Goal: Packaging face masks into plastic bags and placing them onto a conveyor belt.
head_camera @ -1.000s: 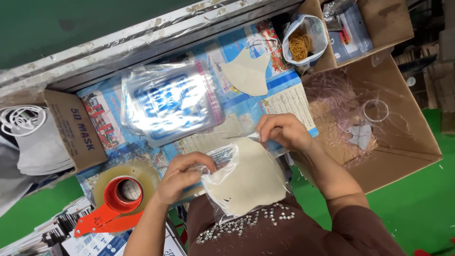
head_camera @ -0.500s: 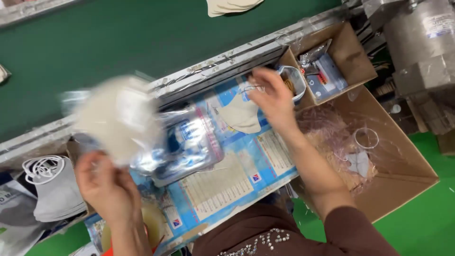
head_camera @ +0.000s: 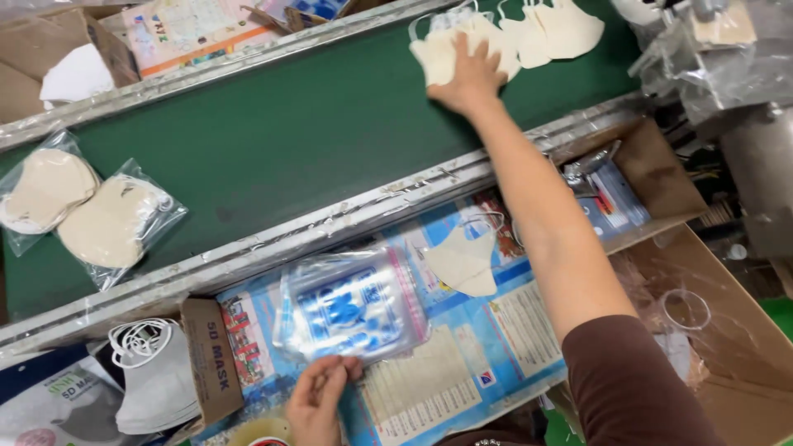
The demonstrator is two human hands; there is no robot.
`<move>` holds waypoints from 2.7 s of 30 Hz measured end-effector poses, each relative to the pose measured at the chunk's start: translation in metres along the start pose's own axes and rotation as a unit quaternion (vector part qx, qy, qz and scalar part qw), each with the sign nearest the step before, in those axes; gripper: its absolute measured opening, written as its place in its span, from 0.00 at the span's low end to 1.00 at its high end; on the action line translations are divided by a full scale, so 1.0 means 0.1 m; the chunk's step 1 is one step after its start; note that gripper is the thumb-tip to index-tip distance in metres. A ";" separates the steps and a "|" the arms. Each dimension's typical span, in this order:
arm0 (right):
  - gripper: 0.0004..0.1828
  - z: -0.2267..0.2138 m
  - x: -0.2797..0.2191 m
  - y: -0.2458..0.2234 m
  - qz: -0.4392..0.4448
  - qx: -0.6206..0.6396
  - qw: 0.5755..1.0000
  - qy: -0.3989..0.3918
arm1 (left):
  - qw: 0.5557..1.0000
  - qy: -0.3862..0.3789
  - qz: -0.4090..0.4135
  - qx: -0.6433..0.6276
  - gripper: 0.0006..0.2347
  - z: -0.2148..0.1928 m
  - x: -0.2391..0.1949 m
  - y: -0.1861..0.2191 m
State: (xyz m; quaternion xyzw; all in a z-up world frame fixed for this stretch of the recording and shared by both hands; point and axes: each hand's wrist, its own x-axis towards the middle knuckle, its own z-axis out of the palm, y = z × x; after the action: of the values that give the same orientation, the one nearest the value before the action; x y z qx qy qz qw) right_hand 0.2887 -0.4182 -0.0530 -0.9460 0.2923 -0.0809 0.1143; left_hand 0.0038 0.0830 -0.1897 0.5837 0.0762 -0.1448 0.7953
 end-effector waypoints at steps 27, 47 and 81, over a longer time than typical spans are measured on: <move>0.49 0.06 -4.58 0.62 -0.234 0.368 0.875 -0.209 | 0.935 -0.273 0.023 0.225 0.47 0.89 -0.55 0.36; 0.30 0.01 -4.71 0.73 -0.295 0.271 0.909 -0.115 | 0.848 -0.393 0.049 0.351 0.21 0.70 -0.44 0.26; 0.30 0.28 -4.51 0.80 -0.336 0.162 0.895 -0.245 | 0.739 -0.342 0.412 0.408 0.21 0.98 -0.41 0.28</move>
State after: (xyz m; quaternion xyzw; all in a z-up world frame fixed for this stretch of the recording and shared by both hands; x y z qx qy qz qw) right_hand -0.1161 -0.2203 -0.1398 -0.9461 -0.0977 0.0732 0.3000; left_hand -0.0308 0.0038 -0.1221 0.7376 -0.5157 -0.0102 0.4357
